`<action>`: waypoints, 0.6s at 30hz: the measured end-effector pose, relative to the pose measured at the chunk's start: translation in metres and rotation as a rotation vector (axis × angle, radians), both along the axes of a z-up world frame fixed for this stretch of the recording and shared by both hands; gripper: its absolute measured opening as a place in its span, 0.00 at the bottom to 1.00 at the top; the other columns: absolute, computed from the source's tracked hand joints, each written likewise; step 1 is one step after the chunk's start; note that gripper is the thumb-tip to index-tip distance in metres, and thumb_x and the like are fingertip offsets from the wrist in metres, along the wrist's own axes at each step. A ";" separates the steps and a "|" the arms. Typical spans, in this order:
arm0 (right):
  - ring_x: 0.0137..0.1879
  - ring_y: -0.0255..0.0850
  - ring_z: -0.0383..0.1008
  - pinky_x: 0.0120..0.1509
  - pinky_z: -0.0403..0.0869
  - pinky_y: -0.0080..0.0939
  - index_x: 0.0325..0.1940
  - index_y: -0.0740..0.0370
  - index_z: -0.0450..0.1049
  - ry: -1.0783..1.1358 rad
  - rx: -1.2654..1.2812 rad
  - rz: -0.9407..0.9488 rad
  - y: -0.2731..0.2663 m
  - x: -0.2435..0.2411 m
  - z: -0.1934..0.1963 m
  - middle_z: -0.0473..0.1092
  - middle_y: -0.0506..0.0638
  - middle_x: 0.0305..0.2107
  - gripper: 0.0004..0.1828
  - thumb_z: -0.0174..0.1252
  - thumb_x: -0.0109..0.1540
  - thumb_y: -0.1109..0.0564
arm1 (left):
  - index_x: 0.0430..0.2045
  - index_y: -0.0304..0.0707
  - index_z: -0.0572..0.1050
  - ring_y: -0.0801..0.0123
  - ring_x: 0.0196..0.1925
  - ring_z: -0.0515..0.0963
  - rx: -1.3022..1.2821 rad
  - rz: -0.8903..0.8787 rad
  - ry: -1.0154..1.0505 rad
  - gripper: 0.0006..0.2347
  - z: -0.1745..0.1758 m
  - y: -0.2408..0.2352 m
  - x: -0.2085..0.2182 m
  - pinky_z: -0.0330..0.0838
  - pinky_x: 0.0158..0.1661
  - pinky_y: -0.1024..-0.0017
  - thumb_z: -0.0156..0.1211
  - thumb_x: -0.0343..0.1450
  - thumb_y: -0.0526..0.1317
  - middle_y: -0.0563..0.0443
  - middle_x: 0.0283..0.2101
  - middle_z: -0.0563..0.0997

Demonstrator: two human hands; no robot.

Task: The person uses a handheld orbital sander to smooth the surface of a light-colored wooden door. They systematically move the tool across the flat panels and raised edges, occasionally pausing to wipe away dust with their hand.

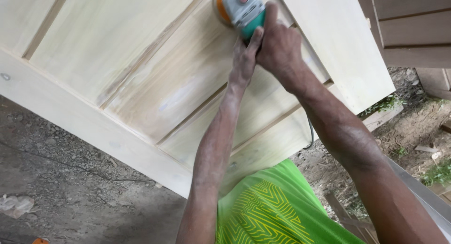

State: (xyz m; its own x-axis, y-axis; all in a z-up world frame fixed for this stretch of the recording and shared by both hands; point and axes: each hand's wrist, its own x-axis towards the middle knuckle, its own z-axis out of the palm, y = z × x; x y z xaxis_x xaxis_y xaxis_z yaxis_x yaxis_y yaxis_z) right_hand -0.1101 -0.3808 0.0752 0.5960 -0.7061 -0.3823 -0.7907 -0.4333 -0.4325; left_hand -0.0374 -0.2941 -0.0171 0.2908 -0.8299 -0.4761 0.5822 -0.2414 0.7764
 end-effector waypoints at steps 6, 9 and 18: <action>0.27 0.56 0.78 0.25 0.76 0.56 0.62 0.71 0.50 -0.019 -0.038 0.070 0.025 0.030 0.001 0.74 0.65 0.28 0.43 0.70 0.59 0.48 | 0.67 0.27 0.61 0.58 0.67 0.72 -0.070 0.041 0.157 0.37 0.019 0.035 0.024 0.69 0.66 0.61 0.57 0.74 0.62 0.39 0.66 0.71; 0.26 0.58 0.78 0.23 0.76 0.57 0.61 0.70 0.51 -0.040 -0.059 0.124 0.037 0.034 -0.006 0.73 0.67 0.27 0.41 0.69 0.57 0.50 | 0.67 0.26 0.61 0.59 0.68 0.71 -0.062 0.193 0.096 0.35 0.019 0.054 0.024 0.68 0.66 0.60 0.58 0.75 0.61 0.39 0.67 0.70; 0.28 0.56 0.79 0.25 0.75 0.53 0.60 0.68 0.51 -0.038 -0.102 0.091 -0.002 0.015 -0.010 0.75 0.63 0.29 0.38 0.69 0.66 0.45 | 0.65 0.30 0.60 0.56 0.61 0.76 0.003 0.089 0.036 0.35 -0.002 0.002 0.009 0.76 0.59 0.59 0.59 0.71 0.58 0.38 0.60 0.74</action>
